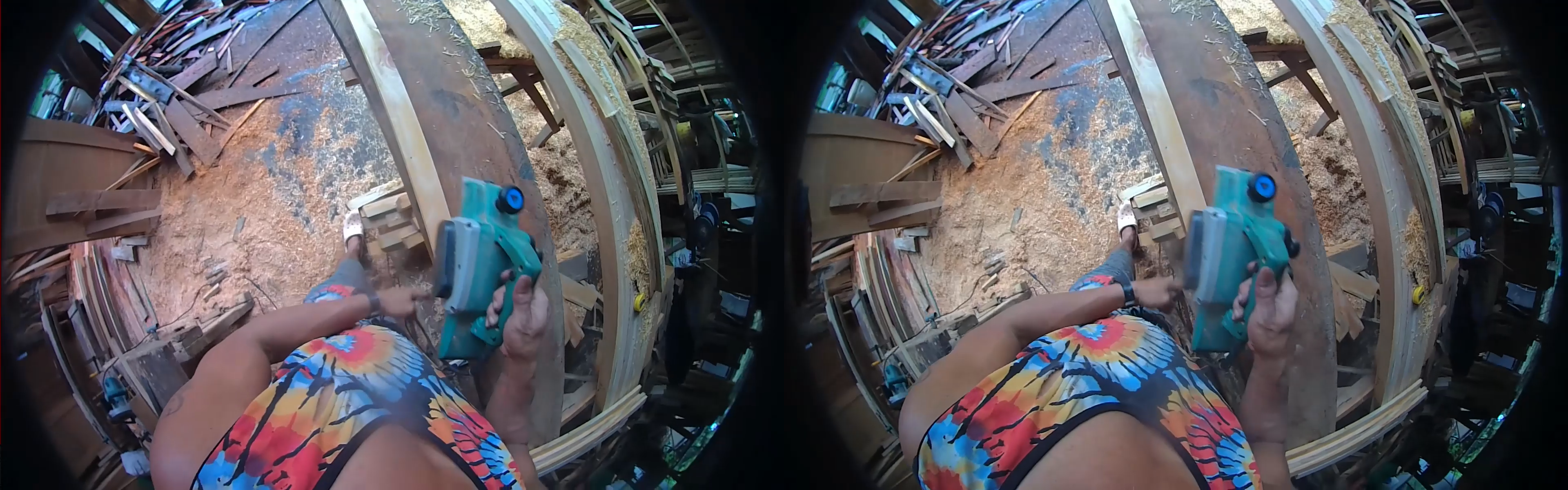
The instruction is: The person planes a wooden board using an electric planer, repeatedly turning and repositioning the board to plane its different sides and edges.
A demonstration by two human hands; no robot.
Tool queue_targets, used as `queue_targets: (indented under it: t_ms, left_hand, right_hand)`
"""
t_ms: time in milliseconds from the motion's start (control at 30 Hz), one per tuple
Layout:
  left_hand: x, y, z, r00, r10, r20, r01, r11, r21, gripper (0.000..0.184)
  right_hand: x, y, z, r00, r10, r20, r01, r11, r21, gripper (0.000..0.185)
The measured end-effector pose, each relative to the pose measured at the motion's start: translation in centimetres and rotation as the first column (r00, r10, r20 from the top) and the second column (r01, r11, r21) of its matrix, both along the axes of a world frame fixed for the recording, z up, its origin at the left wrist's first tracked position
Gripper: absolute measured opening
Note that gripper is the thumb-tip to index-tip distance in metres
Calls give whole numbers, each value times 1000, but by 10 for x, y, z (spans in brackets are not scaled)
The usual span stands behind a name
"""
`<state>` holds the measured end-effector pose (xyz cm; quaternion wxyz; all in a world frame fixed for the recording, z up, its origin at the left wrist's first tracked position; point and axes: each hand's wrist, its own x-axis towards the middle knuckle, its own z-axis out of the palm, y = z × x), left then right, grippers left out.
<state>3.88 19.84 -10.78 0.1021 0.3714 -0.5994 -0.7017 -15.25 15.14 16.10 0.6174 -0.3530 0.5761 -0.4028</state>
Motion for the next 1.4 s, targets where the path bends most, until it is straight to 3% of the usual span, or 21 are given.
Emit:
queue_targets:
  t_ms: [67,133,167,233,333,433,533,667,767,867,967,1067,1200,1267,1367,1400]
  left_hand:
    - [3,10,-13,942,-122,-313,183,968,171,38]
    - [10,-7,-5,848,-410,-336,463,881,95,42]
    - [13,-23,1,755,-643,-131,644,764,-38,45]
    - [25,-34,-8,738,-641,-209,669,735,110,57]
    - [73,-58,0,835,-537,120,529,844,90,56]
    - [110,-81,-13,878,-475,53,451,861,235,59]
    - [139,-99,5,947,-321,16,312,929,199,39]
    - [156,-122,6,953,-302,7,297,940,165,35]
    - [160,-124,-15,962,-255,-100,271,937,220,34]
    - [166,-134,-1,972,-232,40,222,959,176,35]
    - [176,-147,1,978,-205,-38,208,955,213,38]
    - [188,-157,17,985,-158,69,127,936,329,40]
    - [201,-167,16,993,-100,56,68,909,410,40]
    - [206,-173,19,996,-56,68,19,891,454,38]
    - [206,-174,20,988,150,45,-152,847,510,22]
    - [205,-170,10,988,149,38,-150,882,447,27]
  right_hand:
    - [31,-29,-2,994,96,-51,-96,995,11,56]
    - [60,-58,-11,974,187,-131,-192,981,-28,62]
    - [72,-73,-17,959,229,-170,-240,969,-49,64]
    - [89,-101,-33,941,258,-220,-281,956,-82,66]
    - [108,-133,-43,925,293,-242,-320,944,-82,69]
    - [121,-155,-41,920,311,-238,-332,942,-51,71]
    - [127,-163,-41,904,335,-265,-355,935,-28,73]
    - [136,-175,-41,882,335,-331,-374,926,-58,71]
    - [142,-188,-40,856,356,-375,-406,912,-60,68]
    - [151,-206,-42,840,368,-398,-428,901,-72,67]
    - [161,-225,-44,822,385,-419,-445,894,-53,65]
    - [175,-247,-44,839,384,-386,-442,894,-72,61]
    - [195,-275,-43,847,386,-366,-443,893,-83,59]
    - [206,-292,-44,840,384,-382,-448,889,-93,59]
    - [227,-320,-43,823,362,-439,-463,874,-148,58]
    - [235,-332,-45,822,351,-448,-465,869,-171,57]
